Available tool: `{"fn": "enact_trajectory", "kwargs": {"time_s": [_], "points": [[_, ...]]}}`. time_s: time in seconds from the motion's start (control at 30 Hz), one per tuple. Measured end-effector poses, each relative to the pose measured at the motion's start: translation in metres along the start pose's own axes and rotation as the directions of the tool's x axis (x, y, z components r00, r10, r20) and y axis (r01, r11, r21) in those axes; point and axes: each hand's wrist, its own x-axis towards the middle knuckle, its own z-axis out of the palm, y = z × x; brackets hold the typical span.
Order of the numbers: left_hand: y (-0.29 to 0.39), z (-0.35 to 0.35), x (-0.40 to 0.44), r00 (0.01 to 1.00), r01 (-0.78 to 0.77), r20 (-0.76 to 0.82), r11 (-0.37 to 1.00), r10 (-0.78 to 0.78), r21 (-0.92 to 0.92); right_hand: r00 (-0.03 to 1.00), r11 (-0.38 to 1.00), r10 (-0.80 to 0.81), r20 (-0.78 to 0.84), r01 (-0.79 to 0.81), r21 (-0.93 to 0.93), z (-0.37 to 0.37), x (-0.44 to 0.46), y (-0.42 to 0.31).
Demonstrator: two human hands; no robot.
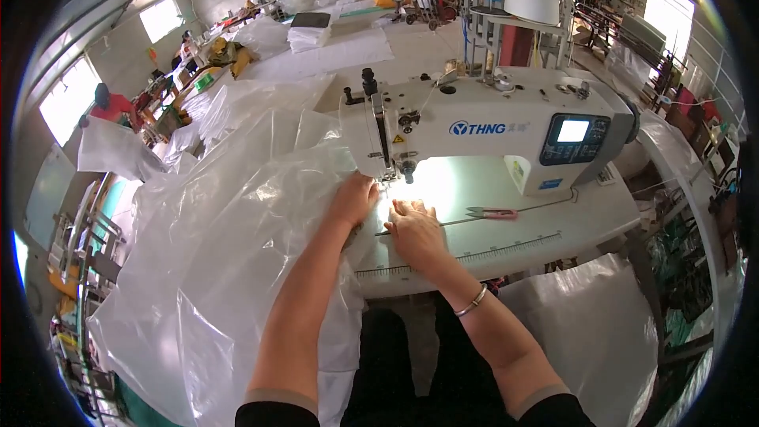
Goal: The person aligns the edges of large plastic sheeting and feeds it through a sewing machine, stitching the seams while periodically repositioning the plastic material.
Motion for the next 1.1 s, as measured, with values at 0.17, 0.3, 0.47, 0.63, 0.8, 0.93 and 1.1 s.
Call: {"fn": "enact_trajectory", "kwargs": {"time_s": [0.17,0.3,0.47,0.63,0.8,0.93,1.1], "points": [[-0.008,0.008,0.000,1.000,0.023,-0.004,1.000,-0.023,-0.016,0.997,0.999,0.000,-0.076,0.003,0.039,0.002,-0.002,0.001],[-0.035,0.006,0.008,0.956,0.044,0.286,0.994,-0.070,0.098,0.982,0.988,0.056,-0.179,-0.029,0.149,0.015,0.002,0.013],[-0.043,-0.133,0.055,0.867,-0.203,0.489,0.964,0.095,0.173,0.935,0.919,0.263,-0.236,-0.169,0.355,0.003,0.012,0.011],[-0.074,-0.206,-0.029,0.861,-0.046,0.440,0.823,-0.254,0.566,0.942,0.945,0.320,-0.099,-0.310,0.100,0.011,0.030,-0.006],[-0.122,-0.196,-0.147,0.711,0.468,0.538,0.876,-0.453,0.119,0.928,0.959,0.279,-0.247,-0.255,0.124,0.024,0.033,0.014],[-0.065,-0.222,-0.190,0.712,0.423,0.435,0.831,-0.552,0.363,0.945,0.975,0.215,-0.246,-0.195,0.105,0.020,0.036,0.034],[-0.070,-0.240,-0.259,0.758,0.348,0.436,0.866,-0.486,0.361,0.953,0.981,0.193,-0.235,-0.186,0.053,0.027,0.042,0.044]]}}
